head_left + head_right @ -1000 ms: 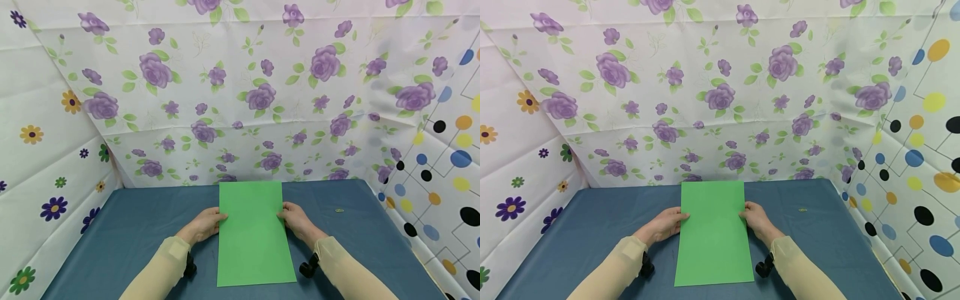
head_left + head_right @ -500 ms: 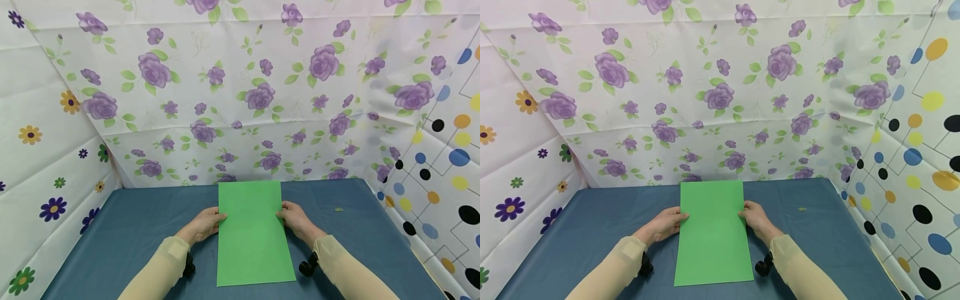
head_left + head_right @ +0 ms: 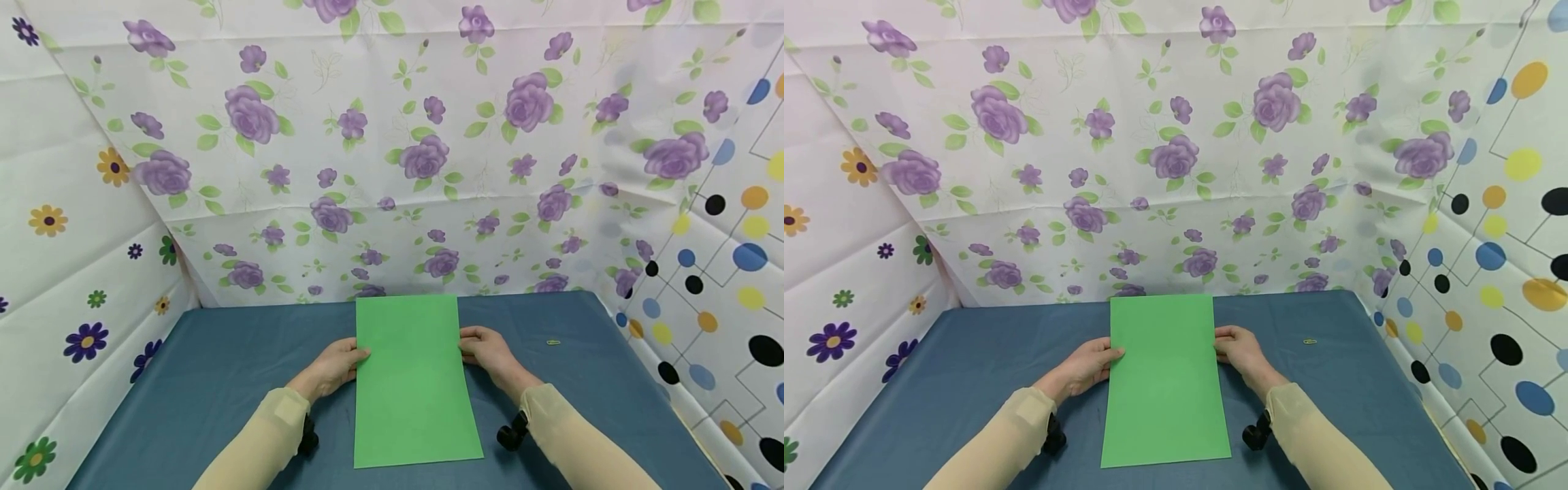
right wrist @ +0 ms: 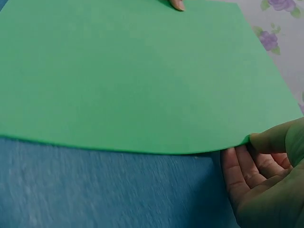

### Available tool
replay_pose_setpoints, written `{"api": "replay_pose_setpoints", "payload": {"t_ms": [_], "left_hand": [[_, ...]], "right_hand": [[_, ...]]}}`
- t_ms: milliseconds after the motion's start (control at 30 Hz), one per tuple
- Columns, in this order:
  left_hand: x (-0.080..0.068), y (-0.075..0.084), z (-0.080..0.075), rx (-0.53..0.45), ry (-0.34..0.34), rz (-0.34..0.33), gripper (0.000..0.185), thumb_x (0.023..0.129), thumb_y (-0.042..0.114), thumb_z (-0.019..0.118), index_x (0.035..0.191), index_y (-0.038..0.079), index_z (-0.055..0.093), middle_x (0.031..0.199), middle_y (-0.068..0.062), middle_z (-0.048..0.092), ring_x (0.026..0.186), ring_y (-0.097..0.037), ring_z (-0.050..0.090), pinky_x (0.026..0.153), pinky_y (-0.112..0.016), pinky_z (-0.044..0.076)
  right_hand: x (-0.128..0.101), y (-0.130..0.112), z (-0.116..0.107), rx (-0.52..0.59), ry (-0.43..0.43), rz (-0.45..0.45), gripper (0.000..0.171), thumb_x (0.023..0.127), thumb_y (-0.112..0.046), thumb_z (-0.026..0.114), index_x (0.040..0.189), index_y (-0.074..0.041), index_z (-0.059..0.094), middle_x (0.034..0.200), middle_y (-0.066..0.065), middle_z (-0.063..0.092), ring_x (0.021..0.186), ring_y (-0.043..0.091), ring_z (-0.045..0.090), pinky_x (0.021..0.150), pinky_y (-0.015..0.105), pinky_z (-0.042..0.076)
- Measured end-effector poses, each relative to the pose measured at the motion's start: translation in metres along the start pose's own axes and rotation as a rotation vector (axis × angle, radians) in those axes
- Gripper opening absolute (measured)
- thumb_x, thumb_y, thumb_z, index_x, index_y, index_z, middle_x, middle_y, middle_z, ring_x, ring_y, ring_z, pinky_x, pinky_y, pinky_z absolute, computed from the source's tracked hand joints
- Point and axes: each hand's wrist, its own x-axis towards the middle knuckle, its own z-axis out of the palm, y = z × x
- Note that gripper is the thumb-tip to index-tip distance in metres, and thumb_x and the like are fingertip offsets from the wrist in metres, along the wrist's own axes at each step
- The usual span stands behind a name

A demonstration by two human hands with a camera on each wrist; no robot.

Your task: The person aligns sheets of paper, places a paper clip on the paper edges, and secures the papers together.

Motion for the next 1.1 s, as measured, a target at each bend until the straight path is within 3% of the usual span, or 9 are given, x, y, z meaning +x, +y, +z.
{"api": "replay_pose_setpoints", "payload": {"t_ms": [167, 300, 433, 567, 767, 867, 1000, 1100], "left_hand": [[0.000, 0.000, 0.001, 0.007, -0.003, 0.012, 0.035, 0.111, 0.012, 0.046, 0.141, -0.006, 0.049, 0.128, -0.018, 0.064, 0.110, -0.026, 0.067, 0.091, -0.039, 0.057], [-0.001, 0.000, 0.001, 0.007, 0.001, 0.015, 0.035, 0.111, 0.012, 0.046, 0.141, -0.006, 0.049, 0.127, -0.017, 0.065, 0.108, -0.025, 0.067, 0.090, -0.039, 0.057], [-0.001, 0.001, 0.001, 0.007, 0.000, 0.017, 0.035, 0.111, 0.012, 0.046, 0.140, -0.007, 0.049, 0.126, -0.018, 0.065, 0.108, -0.025, 0.067, 0.090, -0.039, 0.057], [-0.002, 0.001, 0.001, 0.008, -0.005, 0.020, 0.035, 0.111, 0.012, 0.046, 0.141, -0.006, 0.049, 0.127, -0.018, 0.064, 0.109, -0.026, 0.067, 0.090, -0.040, 0.057], [-0.002, 0.001, 0.001, 0.006, -0.008, 0.025, 0.036, 0.111, 0.013, 0.047, 0.141, -0.006, 0.049, 0.127, -0.017, 0.065, 0.110, -0.026, 0.067, 0.091, -0.040, 0.057], [-0.002, 0.001, 0.001, 0.008, -0.010, 0.030, 0.036, 0.111, 0.013, 0.047, 0.141, -0.006, 0.049, 0.127, -0.017, 0.065, 0.111, -0.027, 0.067, 0.091, -0.040, 0.057], [-0.003, 0.001, 0.000, 0.012, -0.015, 0.034, 0.036, 0.111, 0.014, 0.047, 0.141, -0.006, 0.049, 0.128, -0.018, 0.064, 0.111, -0.027, 0.066, 0.091, -0.040, 0.057], [-0.003, 0.002, 0.000, 0.011, -0.019, 0.037, 0.036, 0.111, 0.013, 0.047, 0.142, -0.006, 0.048, 0.129, -0.018, 0.064, 0.112, -0.027, 0.066, 0.092, -0.040, 0.057]], "right_hand": [[0.000, -0.001, -0.012, -0.002, 0.023, -0.009, 0.034, 0.105, -0.009, 0.059, 0.136, 0.006, 0.058, 0.119, 0.019, 0.069, 0.107, 0.031, 0.068, 0.094, 0.046, 0.057], [-0.003, -0.001, -0.025, -0.066, 0.049, -0.034, 0.033, 0.106, -0.008, 0.055, 0.135, 0.006, 0.058, 0.119, 0.020, 0.069, 0.110, 0.033, 0.068, 0.095, 0.046, 0.056], [-0.009, -0.001, -0.040, -0.177, 0.079, -0.067, 0.031, 0.108, -0.008, 0.051, 0.135, 0.004, 0.059, 0.121, 0.020, 0.068, 0.114, 0.034, 0.066, 0.094, 0.046, 0.056], [-0.015, 0.000, -0.055, -0.320, 0.120, -0.102, 0.031, 0.109, -0.012, 0.050, 0.135, 0.000, 0.061, 0.125, 0.018, 0.067, 0.115, 0.034, 0.064, 0.086, 0.045, 0.056], [-0.027, 0.003, -0.079, -0.528, 0.178, -0.172, 0.035, 0.109, -0.015, 0.050, 0.140, -0.003, 0.058, 0.136, 0.019, 0.060, 0.123, 0.036, 0.057, 0.092, 0.050, 0.054], [-0.033, 0.005, -0.090, -0.614, 0.196, -0.170, 0.041, 0.109, -0.020, 0.051, 0.148, -0.005, 0.053, 0.146, 0.023, 0.052, 0.106, 0.038, 0.062, 0.081, 0.049, 0.053], [-0.038, 0.011, -0.106, -0.720, 0.204, -0.167, 0.056, 0.107, -0.027, 0.055, 0.156, -0.003, 0.040, 0.156, 0.029, 0.036, 0.116, 0.047, 0.056, 0.086, 0.060, 0.050], [-0.041, 0.017, -0.118, -0.778, 0.195, -0.173, 0.069, 0.106, -0.034, 0.057, 0.159, 0.001, 0.030, 0.160, 0.033, 0.026, 0.142, 0.054, 0.031, 0.106, 0.072, 0.034]]}}
